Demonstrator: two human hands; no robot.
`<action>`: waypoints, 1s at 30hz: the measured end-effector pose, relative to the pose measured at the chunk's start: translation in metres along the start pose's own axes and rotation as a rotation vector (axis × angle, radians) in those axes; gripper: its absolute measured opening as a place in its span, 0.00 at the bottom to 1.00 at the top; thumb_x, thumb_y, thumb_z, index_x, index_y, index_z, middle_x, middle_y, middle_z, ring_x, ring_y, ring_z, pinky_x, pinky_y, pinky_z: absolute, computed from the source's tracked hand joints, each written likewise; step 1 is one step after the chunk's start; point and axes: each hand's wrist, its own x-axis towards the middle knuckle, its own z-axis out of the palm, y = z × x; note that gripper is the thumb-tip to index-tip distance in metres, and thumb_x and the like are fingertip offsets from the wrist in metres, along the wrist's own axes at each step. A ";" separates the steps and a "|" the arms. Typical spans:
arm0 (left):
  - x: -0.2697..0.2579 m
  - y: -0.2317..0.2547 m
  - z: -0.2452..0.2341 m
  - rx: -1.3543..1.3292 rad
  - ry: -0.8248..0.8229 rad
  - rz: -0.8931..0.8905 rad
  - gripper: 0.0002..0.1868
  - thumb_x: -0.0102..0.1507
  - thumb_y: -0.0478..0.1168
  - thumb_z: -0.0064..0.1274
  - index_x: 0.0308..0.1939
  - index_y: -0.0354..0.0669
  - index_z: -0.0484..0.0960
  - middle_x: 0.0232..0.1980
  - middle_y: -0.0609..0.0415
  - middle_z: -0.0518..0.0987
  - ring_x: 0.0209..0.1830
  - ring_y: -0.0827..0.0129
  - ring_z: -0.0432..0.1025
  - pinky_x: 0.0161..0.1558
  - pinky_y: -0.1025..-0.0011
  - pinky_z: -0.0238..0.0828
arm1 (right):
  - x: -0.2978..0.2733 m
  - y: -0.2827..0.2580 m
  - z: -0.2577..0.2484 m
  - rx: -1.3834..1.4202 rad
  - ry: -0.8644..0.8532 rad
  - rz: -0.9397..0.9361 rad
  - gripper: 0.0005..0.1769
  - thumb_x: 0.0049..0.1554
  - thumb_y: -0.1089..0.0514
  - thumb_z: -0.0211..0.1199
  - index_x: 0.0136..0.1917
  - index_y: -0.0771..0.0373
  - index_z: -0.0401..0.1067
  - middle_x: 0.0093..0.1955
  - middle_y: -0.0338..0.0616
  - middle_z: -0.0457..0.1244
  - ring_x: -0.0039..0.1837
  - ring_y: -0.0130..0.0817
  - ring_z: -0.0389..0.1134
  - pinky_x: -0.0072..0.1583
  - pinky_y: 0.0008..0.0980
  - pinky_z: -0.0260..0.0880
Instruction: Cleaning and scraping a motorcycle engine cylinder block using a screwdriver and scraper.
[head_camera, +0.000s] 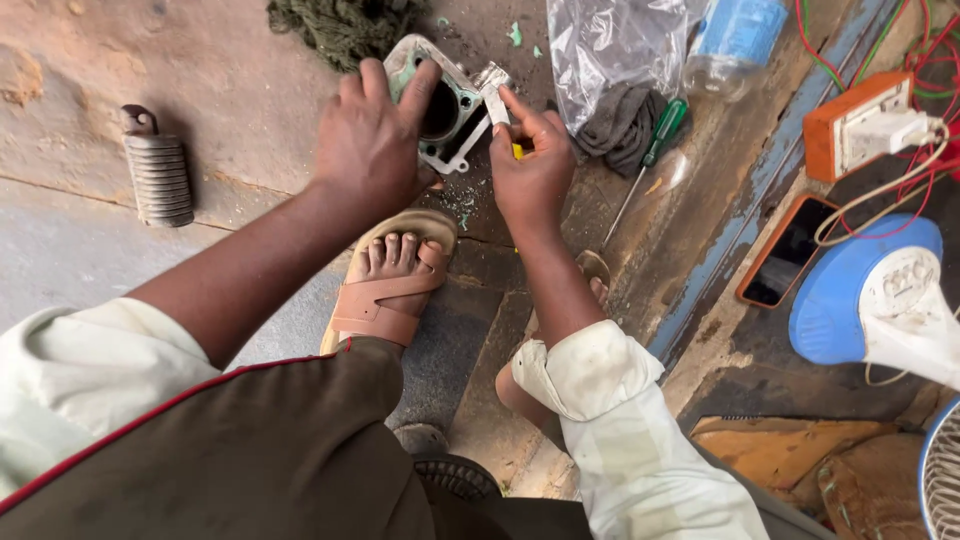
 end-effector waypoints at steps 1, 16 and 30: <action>0.003 -0.001 0.005 0.001 0.013 -0.012 0.61 0.56 0.54 0.69 0.84 0.56 0.45 0.61 0.30 0.65 0.56 0.43 0.69 0.47 0.52 0.77 | 0.002 -0.002 0.002 0.004 -0.004 -0.017 0.21 0.58 0.67 0.67 0.65 0.57 0.78 0.41 0.40 0.63 0.38 0.25 0.66 0.40 0.27 0.68; 0.014 0.005 -0.011 0.125 -0.021 0.040 0.69 0.52 0.67 0.69 0.80 0.37 0.43 0.77 0.19 0.45 0.65 0.33 0.64 0.56 0.47 0.73 | 0.008 0.001 0.012 -0.154 0.058 -0.372 0.09 0.61 0.68 0.67 0.56 0.64 0.78 0.45 0.45 0.65 0.44 0.35 0.70 0.43 0.34 0.70; 0.015 0.020 -0.008 0.093 -0.087 -0.115 0.73 0.45 0.62 0.76 0.81 0.41 0.45 0.65 0.27 0.61 0.53 0.46 0.71 0.35 0.64 0.80 | 0.024 0.006 0.010 -0.074 0.121 -0.349 0.06 0.60 0.68 0.68 0.52 0.66 0.79 0.43 0.45 0.64 0.41 0.31 0.70 0.42 0.30 0.70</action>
